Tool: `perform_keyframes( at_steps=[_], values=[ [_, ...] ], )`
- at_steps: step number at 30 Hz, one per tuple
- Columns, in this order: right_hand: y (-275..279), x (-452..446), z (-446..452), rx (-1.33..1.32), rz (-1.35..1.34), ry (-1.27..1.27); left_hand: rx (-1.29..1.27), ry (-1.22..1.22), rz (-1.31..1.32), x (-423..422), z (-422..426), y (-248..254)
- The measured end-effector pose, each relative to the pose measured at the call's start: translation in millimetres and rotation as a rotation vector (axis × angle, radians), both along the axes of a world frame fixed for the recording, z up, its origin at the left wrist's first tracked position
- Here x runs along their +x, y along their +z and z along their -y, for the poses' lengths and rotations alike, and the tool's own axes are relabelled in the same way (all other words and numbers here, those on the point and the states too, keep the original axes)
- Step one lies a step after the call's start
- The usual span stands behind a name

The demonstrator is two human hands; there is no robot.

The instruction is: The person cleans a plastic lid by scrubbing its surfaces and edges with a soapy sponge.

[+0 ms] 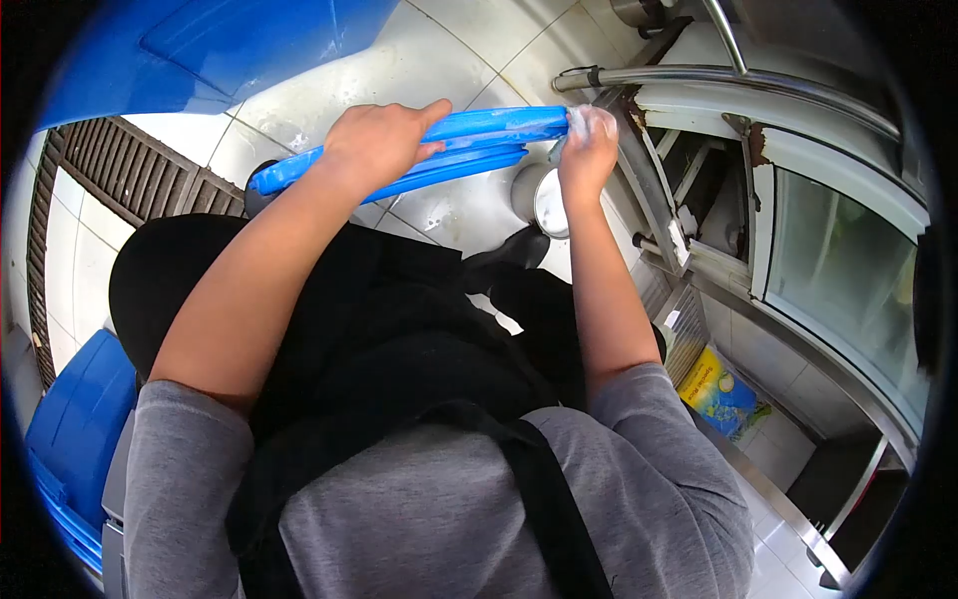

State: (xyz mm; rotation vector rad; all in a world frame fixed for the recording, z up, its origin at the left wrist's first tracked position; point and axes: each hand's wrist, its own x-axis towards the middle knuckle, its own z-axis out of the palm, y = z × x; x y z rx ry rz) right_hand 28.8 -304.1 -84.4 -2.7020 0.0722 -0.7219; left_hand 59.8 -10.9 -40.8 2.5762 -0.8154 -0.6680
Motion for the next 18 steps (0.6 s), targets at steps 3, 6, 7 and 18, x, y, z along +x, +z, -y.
perform_keyframes(
  at_steps=[3, 6, 7, 18],
  values=[
    [-1, -3, -3, -0.015, -0.002, 0.019, -0.016, 0.006, -0.001, 1, -1, -1],
    [4, -5, -5, -0.083, -0.042, 0.057, -0.030, 0.016, 0.010, 0, 0, -3],
    [7, -5, -8, -0.085, -0.042, 0.056, -0.032, 0.014, 0.010, 1, 0, -4],
    [10, -3, -21, -0.128, -0.101, 0.078, -0.030, 0.018, 0.027, -2, 3, -3]
  ],
)
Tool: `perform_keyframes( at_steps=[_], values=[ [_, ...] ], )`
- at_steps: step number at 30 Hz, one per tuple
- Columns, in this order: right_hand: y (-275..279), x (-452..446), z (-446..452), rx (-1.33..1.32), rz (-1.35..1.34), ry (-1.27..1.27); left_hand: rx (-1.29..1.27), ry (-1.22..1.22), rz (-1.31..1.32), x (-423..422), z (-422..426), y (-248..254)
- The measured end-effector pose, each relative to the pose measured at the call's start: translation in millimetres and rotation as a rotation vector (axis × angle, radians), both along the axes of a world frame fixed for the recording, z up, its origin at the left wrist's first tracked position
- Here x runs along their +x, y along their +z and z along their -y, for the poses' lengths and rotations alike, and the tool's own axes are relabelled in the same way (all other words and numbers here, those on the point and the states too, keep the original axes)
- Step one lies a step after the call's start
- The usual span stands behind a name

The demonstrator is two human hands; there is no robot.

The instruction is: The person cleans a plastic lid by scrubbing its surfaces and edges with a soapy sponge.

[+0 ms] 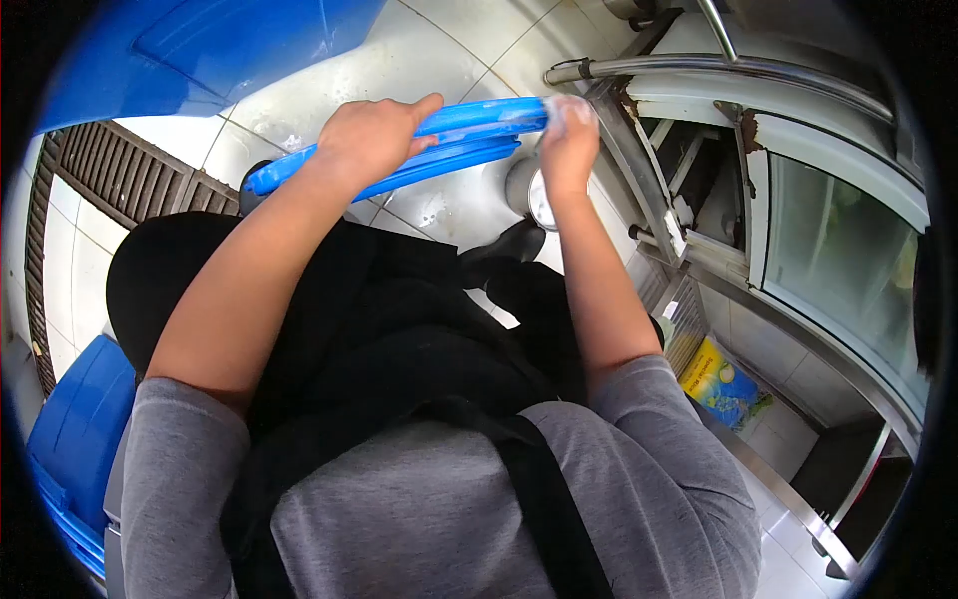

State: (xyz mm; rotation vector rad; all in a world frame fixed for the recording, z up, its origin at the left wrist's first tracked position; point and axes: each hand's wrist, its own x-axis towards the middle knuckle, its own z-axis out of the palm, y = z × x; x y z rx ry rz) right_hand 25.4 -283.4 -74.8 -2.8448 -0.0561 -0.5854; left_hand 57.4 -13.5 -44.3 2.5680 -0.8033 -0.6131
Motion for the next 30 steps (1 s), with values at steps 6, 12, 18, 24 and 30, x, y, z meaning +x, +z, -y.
perform_keyframes(
  at_steps=[6, 12, 18, 24, 30],
  values=[
    [-6, -11, -64, 0.098, 0.050, 0.212, 0.018, 0.002, 0.024, 0, 2, -1],
    [3, 11, 16, -0.006, -0.007, -0.025, 0.029, 0.012, 0.017, -1, -1, 1],
    [-6, -9, -69, 0.069, 0.087, 0.198, 0.017, 0.010, 0.024, 1, -1, -8],
    [-7, 14, -9, 0.156, 0.079, -0.094, 0.037, 0.023, -0.009, -2, 1, 1],
    [-5, -5, -66, 0.080, 0.082, 0.213, 0.037, 0.037, 0.012, -1, 2, -4]
  ],
)
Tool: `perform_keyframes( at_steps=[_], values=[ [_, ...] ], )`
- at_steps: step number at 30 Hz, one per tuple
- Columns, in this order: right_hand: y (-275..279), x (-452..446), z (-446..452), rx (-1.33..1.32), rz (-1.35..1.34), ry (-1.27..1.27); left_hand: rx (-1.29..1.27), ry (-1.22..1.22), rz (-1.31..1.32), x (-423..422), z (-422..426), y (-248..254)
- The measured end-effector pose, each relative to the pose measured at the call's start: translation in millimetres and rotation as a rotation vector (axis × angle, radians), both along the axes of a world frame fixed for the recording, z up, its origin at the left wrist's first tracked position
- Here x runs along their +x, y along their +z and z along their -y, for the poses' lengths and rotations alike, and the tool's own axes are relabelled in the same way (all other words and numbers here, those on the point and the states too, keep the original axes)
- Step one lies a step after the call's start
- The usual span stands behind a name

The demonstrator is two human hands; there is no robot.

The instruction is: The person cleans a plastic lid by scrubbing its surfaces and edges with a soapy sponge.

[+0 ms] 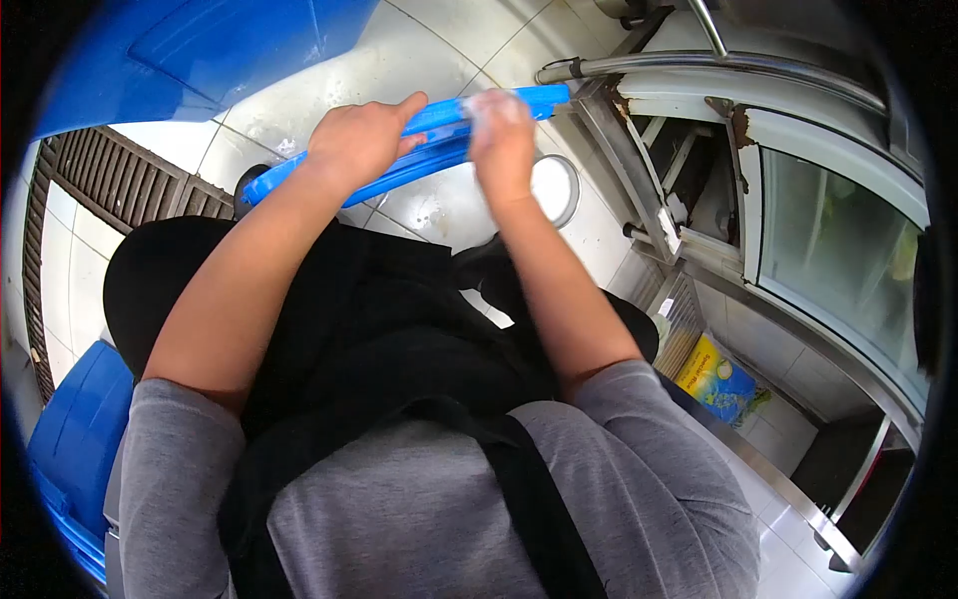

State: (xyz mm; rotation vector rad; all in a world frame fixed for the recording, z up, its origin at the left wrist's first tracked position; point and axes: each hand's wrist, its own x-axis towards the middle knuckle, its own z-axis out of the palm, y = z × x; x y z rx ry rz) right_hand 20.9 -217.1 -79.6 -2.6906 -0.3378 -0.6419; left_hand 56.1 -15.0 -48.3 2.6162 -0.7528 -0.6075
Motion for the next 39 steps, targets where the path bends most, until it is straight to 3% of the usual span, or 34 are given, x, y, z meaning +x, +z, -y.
perform_keyframes(
  at_steps=[2, 3, 6, 8, 10, 14, 16, 18, 19, 22, 24, 26, 28, 29, 32, 35, 38, 39],
  values=[
    [13, 11, 34, 0.035, -0.185, -0.253, -0.020, 0.002, -0.006, -1, -1, 1],
    [17, 17, 46, 0.046, -0.073, -0.281, -0.040, 0.010, -0.009, -3, -2, 2],
    [3, 12, 30, 0.098, -0.136, -0.294, -0.021, 0.011, -0.006, -1, -1, 4],
    [-2, -1, -15, 0.116, 0.029, -0.022, -0.027, 0.014, 0.002, 1, 0, 2],
    [-9, -3, -14, 0.017, 0.032, 0.033, -0.028, 0.009, -0.002, -2, -1, 1],
    [-3, 20, 51, 0.105, -0.011, -0.215, -0.040, 0.020, -0.018, -5, -1, 1],
    [4, 15, 35, 0.134, -0.068, -0.293, -0.042, 0.014, -0.013, -3, -1, 2],
    [-1, 4, -3, -0.019, -0.071, -0.106, -0.045, 0.008, 0.013, -3, 1, -3],
    [-8, -2, -25, 0.039, 0.014, -0.044, -0.047, 0.008, 0.015, -2, 1, -4],
    [-1, 5, -7, 0.003, -0.033, -0.001, -0.044, 0.021, 0.018, -3, 2, -7],
    [7, 15, 30, -0.051, -0.113, -0.204, -0.048, 0.018, -0.012, -5, 0, -5],
    [12, 20, 33, 0.002, -0.065, -0.226, -0.035, 0.022, -0.026, -6, 1, 1],
    [2, 12, 7, 0.083, -0.150, -0.154, -0.026, 0.026, -0.033, -5, 3, 5],
    [-3, 5, -10, -0.032, -0.026, -0.016, -0.032, 0.024, -0.017, -6, 3, 3],
    [5, -2, -19, 0.014, -0.042, 0.044, -0.030, 0.021, -0.010, -7, 1, 2],
    [3, 10, 22, 0.128, -0.072, -0.159, -0.027, 0.024, -0.030, -8, 1, 0],
    [8, 5, 7, 0.068, -0.092, -0.136, -0.024, 0.032, -0.018, -7, 2, 1],
    [7, 2, -8, 0.016, -0.064, -0.024, -0.018, 0.036, -0.007, -7, 3, 1]
  ],
)
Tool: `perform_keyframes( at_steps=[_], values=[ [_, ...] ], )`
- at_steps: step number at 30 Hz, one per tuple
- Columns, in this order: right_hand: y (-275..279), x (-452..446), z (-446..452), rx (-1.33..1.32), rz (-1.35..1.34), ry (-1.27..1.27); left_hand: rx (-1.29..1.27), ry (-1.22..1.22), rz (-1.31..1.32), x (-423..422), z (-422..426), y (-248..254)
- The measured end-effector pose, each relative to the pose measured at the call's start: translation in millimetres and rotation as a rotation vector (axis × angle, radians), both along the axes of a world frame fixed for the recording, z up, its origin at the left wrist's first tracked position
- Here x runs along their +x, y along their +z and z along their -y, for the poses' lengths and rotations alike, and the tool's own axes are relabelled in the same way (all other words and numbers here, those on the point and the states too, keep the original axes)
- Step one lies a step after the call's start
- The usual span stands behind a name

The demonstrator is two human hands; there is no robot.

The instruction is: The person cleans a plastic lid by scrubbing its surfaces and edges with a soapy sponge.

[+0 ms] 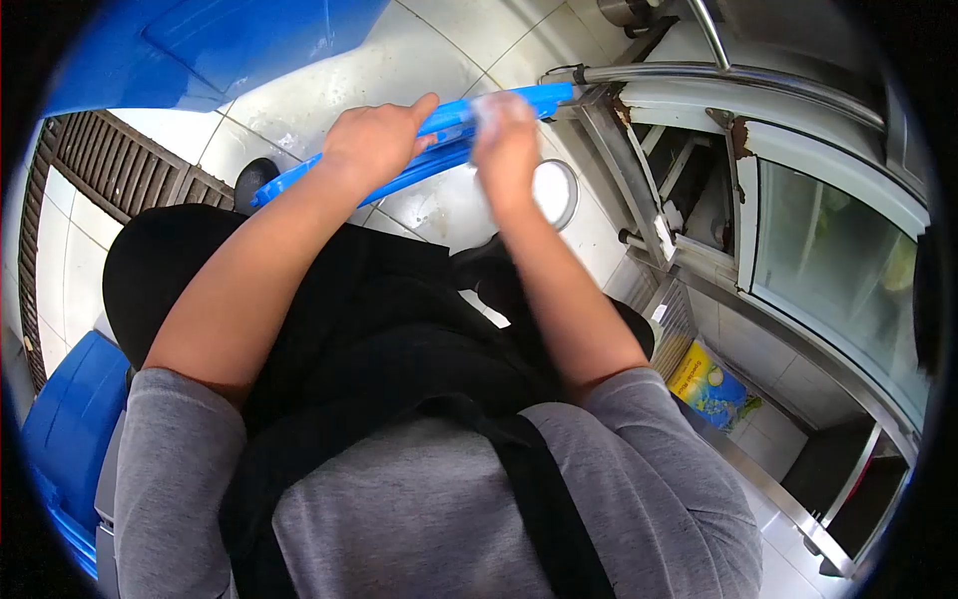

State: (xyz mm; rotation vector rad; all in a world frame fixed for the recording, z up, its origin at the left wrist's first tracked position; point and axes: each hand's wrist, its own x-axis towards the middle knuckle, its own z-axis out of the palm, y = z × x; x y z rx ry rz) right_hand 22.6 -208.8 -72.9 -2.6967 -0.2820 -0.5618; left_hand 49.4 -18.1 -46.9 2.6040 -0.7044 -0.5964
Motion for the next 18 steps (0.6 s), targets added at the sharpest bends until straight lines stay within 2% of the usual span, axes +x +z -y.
perform_keyframes(
  at_steps=[1, 3, 7, 9, 11, 12, 13, 15, 18],
  values=[
    [-4, -6, -16, 0.038, 0.049, 0.056, -0.001, 0.000, 0.004, 2, 0, -1],
    [-1, -3, -10, -0.048, 0.082, 0.097, -0.030, -0.005, 0.022, 1, -1, -7],
    [7, 17, 53, -0.130, -0.045, -0.164, -0.029, -0.004, -0.005, -1, -4, -6],
    [4, 13, 49, -0.215, -0.071, -0.179, -0.025, -0.022, -0.015, 1, -2, -2],
    [-2, 2, 12, -0.157, -0.148, -0.046, -0.020, -0.023, 0.015, 1, 0, -4],
    [-10, -10, -12, -0.152, -0.049, 0.009, -0.011, -0.023, 0.038, 1, 0, -6],
    [1, -17, -31, -0.043, -0.087, 0.062, -0.011, -0.025, 0.036, -1, 0, -8],
    [-1, -13, -16, -0.123, -0.013, 0.098, -0.038, -0.022, 0.053, -2, -1, -11],
    [-4, 16, 55, -0.080, -0.018, -0.120, -0.037, -0.002, -0.026, -2, -2, -1]
  ],
)
